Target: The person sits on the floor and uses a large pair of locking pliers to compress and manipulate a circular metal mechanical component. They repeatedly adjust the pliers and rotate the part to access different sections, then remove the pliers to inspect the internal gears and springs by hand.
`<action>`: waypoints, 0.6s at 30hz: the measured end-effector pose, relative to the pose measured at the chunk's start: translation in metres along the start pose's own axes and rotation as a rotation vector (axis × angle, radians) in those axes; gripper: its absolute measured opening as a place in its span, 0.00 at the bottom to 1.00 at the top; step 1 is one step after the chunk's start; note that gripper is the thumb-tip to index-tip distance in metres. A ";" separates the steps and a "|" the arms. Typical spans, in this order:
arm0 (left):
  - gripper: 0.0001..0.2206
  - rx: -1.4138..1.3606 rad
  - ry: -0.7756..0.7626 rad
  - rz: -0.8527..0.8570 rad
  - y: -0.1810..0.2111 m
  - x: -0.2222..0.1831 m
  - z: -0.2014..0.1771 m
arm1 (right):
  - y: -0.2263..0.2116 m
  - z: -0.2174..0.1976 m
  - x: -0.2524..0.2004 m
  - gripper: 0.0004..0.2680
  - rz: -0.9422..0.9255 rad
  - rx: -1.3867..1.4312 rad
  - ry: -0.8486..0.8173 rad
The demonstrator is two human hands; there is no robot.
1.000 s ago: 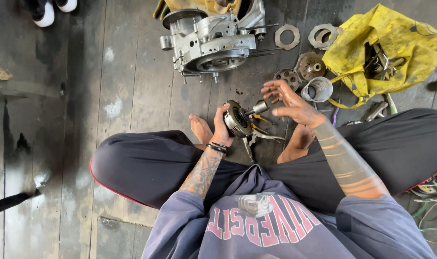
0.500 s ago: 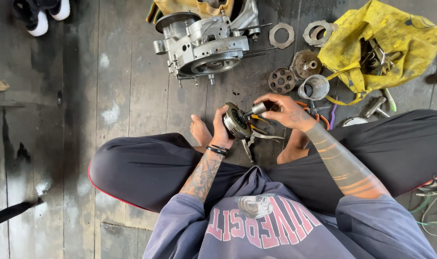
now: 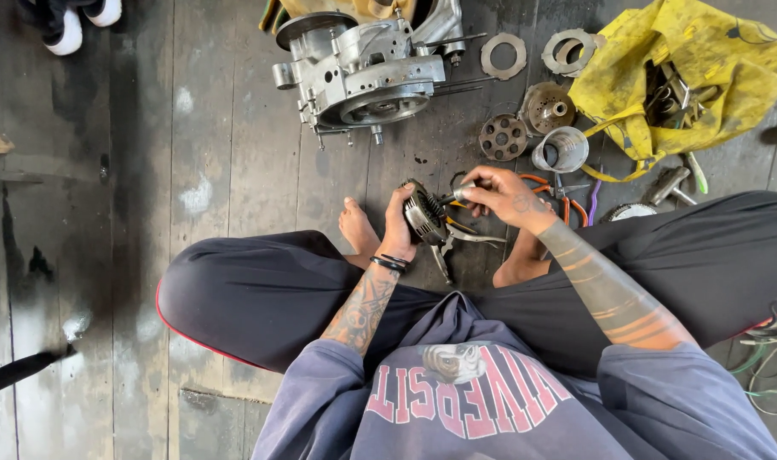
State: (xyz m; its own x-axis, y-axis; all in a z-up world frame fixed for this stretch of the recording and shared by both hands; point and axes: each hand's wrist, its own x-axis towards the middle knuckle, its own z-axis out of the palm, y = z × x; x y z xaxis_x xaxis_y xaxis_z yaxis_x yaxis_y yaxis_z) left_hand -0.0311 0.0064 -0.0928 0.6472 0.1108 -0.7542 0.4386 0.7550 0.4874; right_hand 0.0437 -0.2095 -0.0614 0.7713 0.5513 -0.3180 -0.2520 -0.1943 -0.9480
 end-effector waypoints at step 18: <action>0.16 0.016 -0.007 -0.019 0.002 -0.008 0.002 | 0.003 -0.003 0.009 0.06 0.140 -0.002 -0.073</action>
